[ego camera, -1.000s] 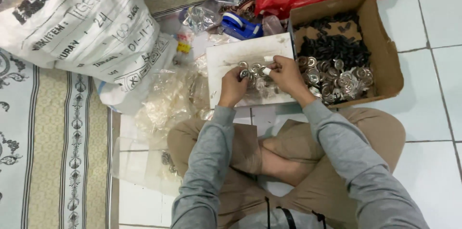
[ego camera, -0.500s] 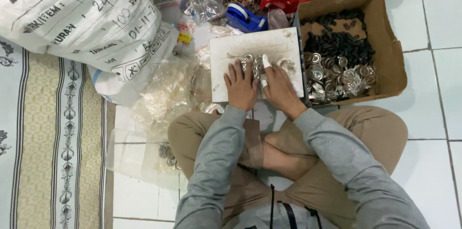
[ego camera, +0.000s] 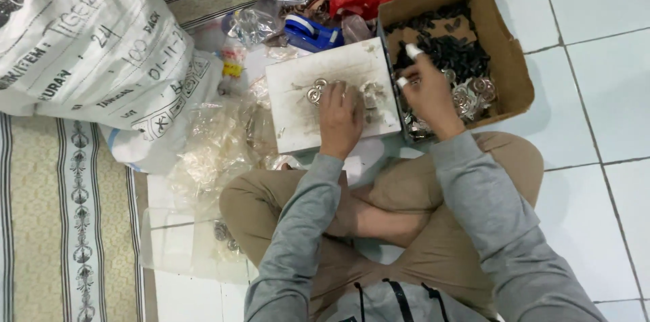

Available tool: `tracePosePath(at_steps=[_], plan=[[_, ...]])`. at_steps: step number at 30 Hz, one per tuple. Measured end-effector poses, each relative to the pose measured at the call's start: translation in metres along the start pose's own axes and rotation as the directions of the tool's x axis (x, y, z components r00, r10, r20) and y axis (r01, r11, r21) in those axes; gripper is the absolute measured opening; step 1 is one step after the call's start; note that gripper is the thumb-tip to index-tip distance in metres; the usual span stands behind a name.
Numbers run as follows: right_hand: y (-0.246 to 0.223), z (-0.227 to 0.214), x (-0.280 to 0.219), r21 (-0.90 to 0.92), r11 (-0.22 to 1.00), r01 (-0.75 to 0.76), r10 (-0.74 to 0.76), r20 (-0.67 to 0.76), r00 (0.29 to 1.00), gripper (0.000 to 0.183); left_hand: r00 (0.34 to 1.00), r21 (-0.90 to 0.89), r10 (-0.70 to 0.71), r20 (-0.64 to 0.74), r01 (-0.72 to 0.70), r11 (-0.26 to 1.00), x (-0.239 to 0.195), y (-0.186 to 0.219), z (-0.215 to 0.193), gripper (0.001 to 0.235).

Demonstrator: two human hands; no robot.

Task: Arranging small metal parts from a box onto a white board template

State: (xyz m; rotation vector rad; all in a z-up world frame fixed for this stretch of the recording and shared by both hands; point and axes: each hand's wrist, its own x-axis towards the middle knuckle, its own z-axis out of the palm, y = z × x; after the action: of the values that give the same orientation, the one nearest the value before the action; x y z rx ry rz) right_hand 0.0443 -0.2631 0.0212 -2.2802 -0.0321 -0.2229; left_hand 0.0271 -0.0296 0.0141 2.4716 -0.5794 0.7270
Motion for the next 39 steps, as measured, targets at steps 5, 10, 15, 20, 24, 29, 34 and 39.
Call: tracePosePath(at_steps=[5,10,15,20,24,29,34,39], plan=[[0.123,0.001,0.007,-0.129,0.948,-0.292,0.295,0.006,0.955,0.076,0.975,0.017,0.208,0.077,-0.210,0.978,0.012,0.049,0.086,0.014],[0.074,-0.002,0.003,-0.242,0.912,-0.331,0.352,0.050,0.935,0.045,0.949,0.223,0.204,0.241,-0.258,0.940,0.048,0.094,0.120,0.004],[0.042,0.006,-0.001,-0.320,0.885,-0.338,0.390,0.114,0.914,0.041,0.739,0.370,-0.139,0.660,-0.158,0.916,0.060,0.104,0.116,0.029],[0.046,0.005,-0.004,-0.305,0.888,-0.343,0.390,0.108,0.914,0.038,0.722,0.361,-0.174,0.669,-0.112,0.926,0.070,0.113,0.100,0.031],[0.057,0.000,-0.001,-0.103,0.924,-0.368,0.375,0.062,0.925,0.042,0.796,0.242,-0.058,0.603,-0.113,0.964,0.071,0.112,0.096,0.029],[0.042,-0.004,0.001,0.177,0.932,-0.316,0.297,0.123,0.947,0.057,0.948,-0.012,0.012,0.319,-0.008,1.000,0.057,0.070,0.095,0.011],[0.039,0.050,0.020,0.617,0.754,-0.227,0.125,0.204,0.971,0.058,0.867,-0.101,-0.218,0.448,0.291,0.951,0.058,0.006,0.038,0.014],[0.068,0.148,0.041,0.606,0.775,-0.179,0.084,0.182,0.980,0.039,0.857,-0.196,-0.418,0.301,0.484,0.853,0.035,-0.035,-0.011,0.059]])
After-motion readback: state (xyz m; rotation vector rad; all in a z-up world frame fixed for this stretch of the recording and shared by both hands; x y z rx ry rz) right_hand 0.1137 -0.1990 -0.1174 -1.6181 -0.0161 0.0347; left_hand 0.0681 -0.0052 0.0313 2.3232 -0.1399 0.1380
